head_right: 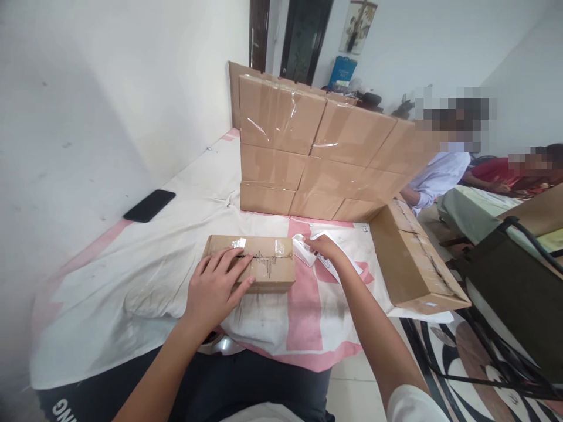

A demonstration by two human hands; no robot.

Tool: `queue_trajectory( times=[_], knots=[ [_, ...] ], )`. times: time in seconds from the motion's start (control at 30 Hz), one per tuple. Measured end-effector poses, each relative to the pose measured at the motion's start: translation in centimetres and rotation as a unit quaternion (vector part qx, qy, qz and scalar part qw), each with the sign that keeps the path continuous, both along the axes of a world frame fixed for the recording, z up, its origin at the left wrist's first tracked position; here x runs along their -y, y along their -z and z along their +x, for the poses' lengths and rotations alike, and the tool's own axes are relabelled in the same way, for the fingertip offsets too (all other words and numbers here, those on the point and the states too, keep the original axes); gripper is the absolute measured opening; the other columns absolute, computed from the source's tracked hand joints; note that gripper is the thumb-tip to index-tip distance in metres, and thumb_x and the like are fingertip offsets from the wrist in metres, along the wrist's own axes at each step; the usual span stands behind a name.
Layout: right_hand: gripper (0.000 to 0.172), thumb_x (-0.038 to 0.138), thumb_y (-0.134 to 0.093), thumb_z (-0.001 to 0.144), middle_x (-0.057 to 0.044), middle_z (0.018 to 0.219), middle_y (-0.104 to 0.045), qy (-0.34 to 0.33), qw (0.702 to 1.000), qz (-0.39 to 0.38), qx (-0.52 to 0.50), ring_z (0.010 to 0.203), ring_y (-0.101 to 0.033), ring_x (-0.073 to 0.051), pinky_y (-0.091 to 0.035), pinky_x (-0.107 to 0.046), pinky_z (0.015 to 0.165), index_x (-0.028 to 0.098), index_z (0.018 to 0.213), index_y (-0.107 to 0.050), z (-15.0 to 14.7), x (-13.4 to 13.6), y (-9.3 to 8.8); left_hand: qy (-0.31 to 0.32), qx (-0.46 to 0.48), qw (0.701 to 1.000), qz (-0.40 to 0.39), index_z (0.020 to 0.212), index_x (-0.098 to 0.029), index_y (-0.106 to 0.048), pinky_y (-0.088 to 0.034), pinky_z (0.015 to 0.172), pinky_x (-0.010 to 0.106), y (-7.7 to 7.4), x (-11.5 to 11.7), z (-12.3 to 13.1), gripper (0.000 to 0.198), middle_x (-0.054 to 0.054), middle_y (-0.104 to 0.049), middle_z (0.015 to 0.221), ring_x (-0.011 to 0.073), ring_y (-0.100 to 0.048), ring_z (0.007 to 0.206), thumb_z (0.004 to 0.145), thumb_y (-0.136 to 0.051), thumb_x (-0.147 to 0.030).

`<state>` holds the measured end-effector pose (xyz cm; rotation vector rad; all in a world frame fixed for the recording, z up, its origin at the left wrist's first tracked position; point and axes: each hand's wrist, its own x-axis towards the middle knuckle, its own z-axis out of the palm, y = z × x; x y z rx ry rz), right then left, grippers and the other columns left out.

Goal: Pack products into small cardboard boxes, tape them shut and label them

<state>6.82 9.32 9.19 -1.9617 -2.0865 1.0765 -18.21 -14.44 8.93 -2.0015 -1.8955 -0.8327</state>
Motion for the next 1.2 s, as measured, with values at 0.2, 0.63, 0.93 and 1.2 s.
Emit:
queue_trajectory(
  times=[0.2,0.63,0.93,1.2],
  knots=[
    [0.035,0.042,-0.072,0.076,0.002,0.058,-0.051,-0.017,0.996,-0.023,-0.079,0.050,-0.035,-0.007,-0.026,-0.022,0.044,0.017,0.061,-0.052,1.3,0.4,0.8,0.001,0.001,1.000,-0.001,0.127,-0.026,-0.066,-0.040,0.103,0.047,0.0,-0.1,0.0,0.036,0.006,-0.067,0.133,0.0289,-0.058,0.125,0.098,-0.053,-0.043],
    [0.030,0.043,-0.070,0.079,-0.001,0.074,-0.057,-0.031,0.984,-0.061,-0.162,0.055,-0.049,-0.009,-0.034,-0.021,0.045,0.018,0.075,-0.054,3.2,0.0,1.6,0.000,-0.001,1.000,-0.002,0.127,-0.027,-0.066,-0.041,0.104,0.048,0.0,0.0,0.0,0.036,0.006,-0.067,0.134,0.0295,-0.058,0.125,0.097,-0.054,-0.042],
    [0.022,0.034,-0.066,0.079,0.001,0.061,-0.057,-0.011,0.974,-0.063,-0.219,0.050,-0.060,-0.012,-0.035,-0.020,0.043,0.019,0.074,-0.051,3.0,0.7,1.7,0.002,0.000,1.000,0.005,0.127,-0.027,-0.067,-0.042,0.103,0.048,-0.2,0.3,0.1,0.035,0.007,-0.067,0.132,0.0298,-0.059,0.124,0.096,-0.056,-0.041],
    [0.040,0.040,-0.074,0.075,0.006,0.055,-0.051,0.042,0.962,-0.033,-0.269,0.042,-0.056,-0.009,-0.032,-0.018,0.041,0.021,0.067,-0.039,2.1,2.0,1.9,-0.002,-0.005,1.000,0.006,0.127,-0.027,-0.067,-0.041,0.103,0.047,-0.1,0.0,0.1,0.035,0.006,-0.068,0.132,0.0290,-0.060,0.123,0.097,-0.054,-0.041]
  ],
)
